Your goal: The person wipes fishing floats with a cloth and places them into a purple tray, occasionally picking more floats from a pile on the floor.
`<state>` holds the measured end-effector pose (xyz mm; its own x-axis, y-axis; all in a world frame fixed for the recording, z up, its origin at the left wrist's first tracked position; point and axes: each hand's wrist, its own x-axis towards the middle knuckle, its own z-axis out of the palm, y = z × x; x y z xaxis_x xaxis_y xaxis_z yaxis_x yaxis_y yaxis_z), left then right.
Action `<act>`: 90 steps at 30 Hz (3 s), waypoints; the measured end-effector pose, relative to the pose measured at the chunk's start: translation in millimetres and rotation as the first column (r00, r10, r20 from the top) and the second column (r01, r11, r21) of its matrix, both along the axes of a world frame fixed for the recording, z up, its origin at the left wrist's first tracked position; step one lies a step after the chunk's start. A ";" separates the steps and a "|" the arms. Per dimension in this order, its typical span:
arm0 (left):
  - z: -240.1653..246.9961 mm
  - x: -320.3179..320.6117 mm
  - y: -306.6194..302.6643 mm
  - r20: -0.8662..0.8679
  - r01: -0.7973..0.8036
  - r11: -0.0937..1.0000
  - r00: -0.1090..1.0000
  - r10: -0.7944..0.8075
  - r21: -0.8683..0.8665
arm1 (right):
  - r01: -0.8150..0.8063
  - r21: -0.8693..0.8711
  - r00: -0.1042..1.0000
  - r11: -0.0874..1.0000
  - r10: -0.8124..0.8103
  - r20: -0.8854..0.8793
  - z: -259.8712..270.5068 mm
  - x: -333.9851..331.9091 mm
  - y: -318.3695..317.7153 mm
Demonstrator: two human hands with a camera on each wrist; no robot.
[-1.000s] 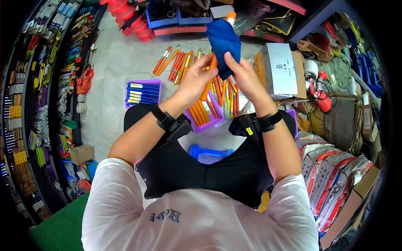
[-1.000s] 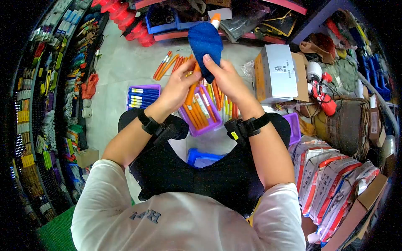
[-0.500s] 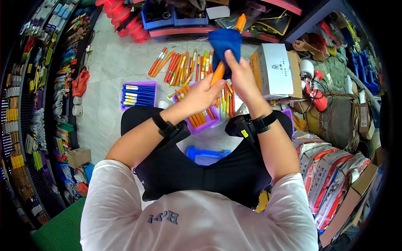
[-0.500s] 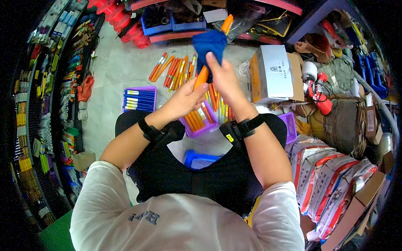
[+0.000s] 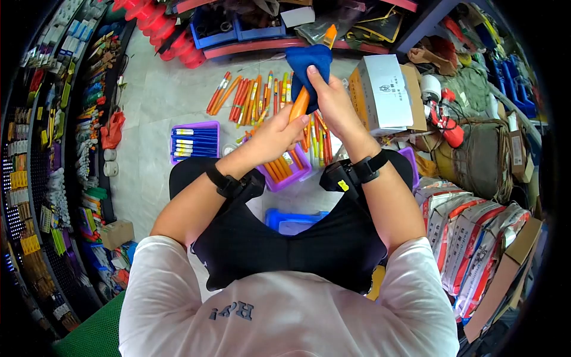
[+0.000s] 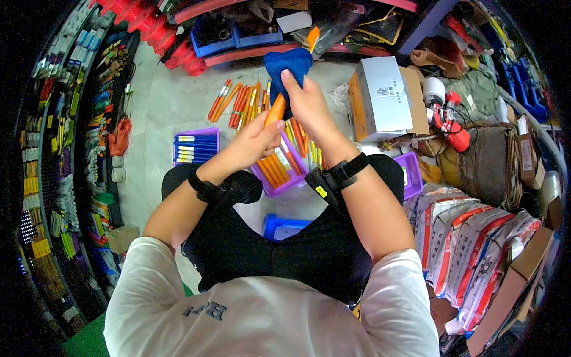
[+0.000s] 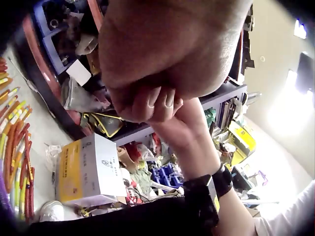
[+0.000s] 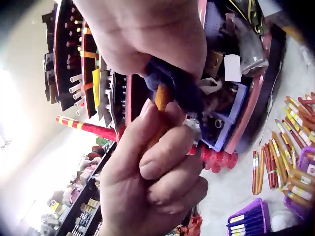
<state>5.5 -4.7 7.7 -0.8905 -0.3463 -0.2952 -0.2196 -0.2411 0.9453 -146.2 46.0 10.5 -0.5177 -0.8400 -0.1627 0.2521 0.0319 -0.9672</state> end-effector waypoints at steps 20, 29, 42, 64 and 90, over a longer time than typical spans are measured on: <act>29.9 15.2 -77.8 -0.435 -0.262 0.880 0.898 0.072 -0.395 | -0.349 -0.084 0.764 0.934 0.335 0.552 43.7 -15.9 36.4; -3.6 10.3 -53.5 -0.076 0.021 0.501 0.982 -0.173 -0.865 | -0.502 -0.050 0.679 0.863 0.430 0.595 54.9 -14.7 42.3; 6.8 2.1 -41.3 0.030 0.006 0.803 0.999 0.015 -0.596 | 0.182 -0.443 0.936 0.878 -0.016 0.352 36.0 -40.2 26.0; -3.0 -2.6 -28.0 -0.134 -0.144 0.625 0.989 0.062 -0.767 | 0.117 -0.127 0.961 0.985 -0.144 -0.236 17.5 -12.4 16.6; 28.4 18.1 -56.5 0.227 0.139 0.902 0.973 -0.047 -0.408 | 0.049 -0.228 0.966 0.972 0.013 0.259 28.0 -17.8 13.2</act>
